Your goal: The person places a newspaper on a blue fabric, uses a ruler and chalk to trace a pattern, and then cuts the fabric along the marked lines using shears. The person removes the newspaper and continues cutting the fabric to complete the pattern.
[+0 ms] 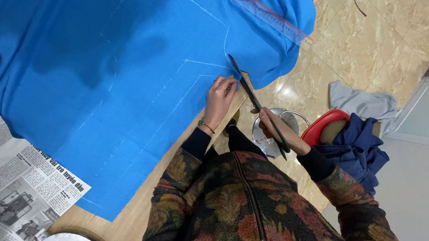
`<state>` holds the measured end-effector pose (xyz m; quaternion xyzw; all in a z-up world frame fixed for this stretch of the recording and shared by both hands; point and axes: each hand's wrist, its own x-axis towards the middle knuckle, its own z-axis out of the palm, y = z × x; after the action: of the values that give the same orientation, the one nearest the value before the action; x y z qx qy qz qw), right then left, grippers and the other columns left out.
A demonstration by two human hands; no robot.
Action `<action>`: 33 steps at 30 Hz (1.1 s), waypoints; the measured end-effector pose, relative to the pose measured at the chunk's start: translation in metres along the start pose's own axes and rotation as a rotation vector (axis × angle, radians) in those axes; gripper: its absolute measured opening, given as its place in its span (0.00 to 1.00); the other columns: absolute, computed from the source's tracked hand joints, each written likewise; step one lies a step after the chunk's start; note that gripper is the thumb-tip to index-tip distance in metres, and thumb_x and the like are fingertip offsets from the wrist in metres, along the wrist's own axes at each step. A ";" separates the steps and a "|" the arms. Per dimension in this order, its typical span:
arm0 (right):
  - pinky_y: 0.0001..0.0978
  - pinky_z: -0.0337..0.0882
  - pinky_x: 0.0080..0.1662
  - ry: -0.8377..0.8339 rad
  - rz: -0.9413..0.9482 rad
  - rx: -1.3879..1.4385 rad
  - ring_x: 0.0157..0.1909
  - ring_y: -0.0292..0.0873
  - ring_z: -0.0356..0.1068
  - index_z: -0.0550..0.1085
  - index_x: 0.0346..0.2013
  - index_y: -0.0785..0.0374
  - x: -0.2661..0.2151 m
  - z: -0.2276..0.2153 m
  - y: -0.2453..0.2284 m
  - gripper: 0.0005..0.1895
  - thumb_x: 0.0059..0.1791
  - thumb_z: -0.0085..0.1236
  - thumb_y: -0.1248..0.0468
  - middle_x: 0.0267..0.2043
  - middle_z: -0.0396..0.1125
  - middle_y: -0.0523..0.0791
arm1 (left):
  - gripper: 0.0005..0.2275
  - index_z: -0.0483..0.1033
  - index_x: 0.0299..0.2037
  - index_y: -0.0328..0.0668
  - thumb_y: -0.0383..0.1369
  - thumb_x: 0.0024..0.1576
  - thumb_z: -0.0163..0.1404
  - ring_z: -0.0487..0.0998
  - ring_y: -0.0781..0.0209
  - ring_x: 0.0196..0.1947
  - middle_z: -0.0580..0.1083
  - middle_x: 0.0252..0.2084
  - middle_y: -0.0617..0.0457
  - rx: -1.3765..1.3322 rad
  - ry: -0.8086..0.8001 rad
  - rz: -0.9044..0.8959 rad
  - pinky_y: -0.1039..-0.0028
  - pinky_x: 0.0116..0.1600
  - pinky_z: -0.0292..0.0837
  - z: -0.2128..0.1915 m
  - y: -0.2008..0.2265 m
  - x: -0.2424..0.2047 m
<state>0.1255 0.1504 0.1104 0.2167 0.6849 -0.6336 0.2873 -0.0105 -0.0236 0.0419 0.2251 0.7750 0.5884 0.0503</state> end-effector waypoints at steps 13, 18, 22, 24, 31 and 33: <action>0.21 0.50 0.22 0.033 0.013 -0.040 0.18 0.29 0.48 0.65 0.48 0.60 -0.012 0.008 -0.027 0.30 0.59 0.29 0.37 0.22 0.46 0.35 | 0.04 0.78 0.43 0.32 0.23 0.64 0.50 0.81 0.44 0.39 0.74 0.38 0.45 0.005 -0.039 -0.022 0.68 0.37 0.83 0.000 -0.002 0.003; 0.21 0.50 0.21 0.042 0.012 -0.043 0.17 0.29 0.47 0.65 0.49 0.61 -0.005 0.006 -0.019 0.31 0.59 0.29 0.37 0.21 0.46 0.34 | 0.04 0.78 0.43 0.33 0.24 0.64 0.51 0.81 0.45 0.39 0.74 0.38 0.46 0.024 -0.034 -0.027 0.69 0.36 0.83 0.001 -0.003 0.002; 0.22 0.54 0.23 0.068 0.037 -0.084 0.18 0.30 0.52 0.66 0.48 0.59 -0.013 0.008 -0.025 0.29 0.59 0.31 0.37 0.21 0.48 0.35 | 0.04 0.77 0.44 0.32 0.23 0.65 0.49 0.81 0.46 0.39 0.73 0.38 0.46 0.023 -0.047 -0.029 0.68 0.37 0.84 0.000 -0.003 0.002; 0.24 0.55 0.22 0.082 0.037 -0.109 0.17 0.32 0.53 0.66 0.50 0.60 -0.009 0.005 -0.020 0.29 0.59 0.31 0.37 0.21 0.49 0.36 | 0.04 0.78 0.44 0.33 0.24 0.64 0.50 0.81 0.44 0.40 0.74 0.38 0.46 0.019 -0.042 -0.035 0.67 0.38 0.84 0.001 -0.003 0.002; 0.23 0.55 0.21 0.124 -0.005 -0.071 0.16 0.33 0.53 0.67 0.49 0.61 -0.003 0.007 -0.005 0.28 0.59 0.32 0.40 0.20 0.49 0.37 | 0.04 0.79 0.44 0.33 0.24 0.64 0.51 0.81 0.43 0.40 0.75 0.38 0.46 0.014 -0.019 -0.029 0.66 0.38 0.83 -0.002 -0.001 0.001; 0.22 0.54 0.21 0.108 -0.002 -0.059 0.16 0.32 0.51 0.66 0.46 0.60 -0.009 0.011 -0.020 0.27 0.60 0.31 0.39 0.19 0.48 0.37 | 0.04 0.79 0.43 0.33 0.24 0.64 0.51 0.81 0.44 0.40 0.75 0.38 0.45 0.020 -0.011 -0.030 0.66 0.39 0.83 -0.004 -0.003 0.001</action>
<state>0.1203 0.1376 0.1310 0.2412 0.7181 -0.6007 0.2556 -0.0142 -0.0273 0.0402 0.2173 0.7837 0.5786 0.0611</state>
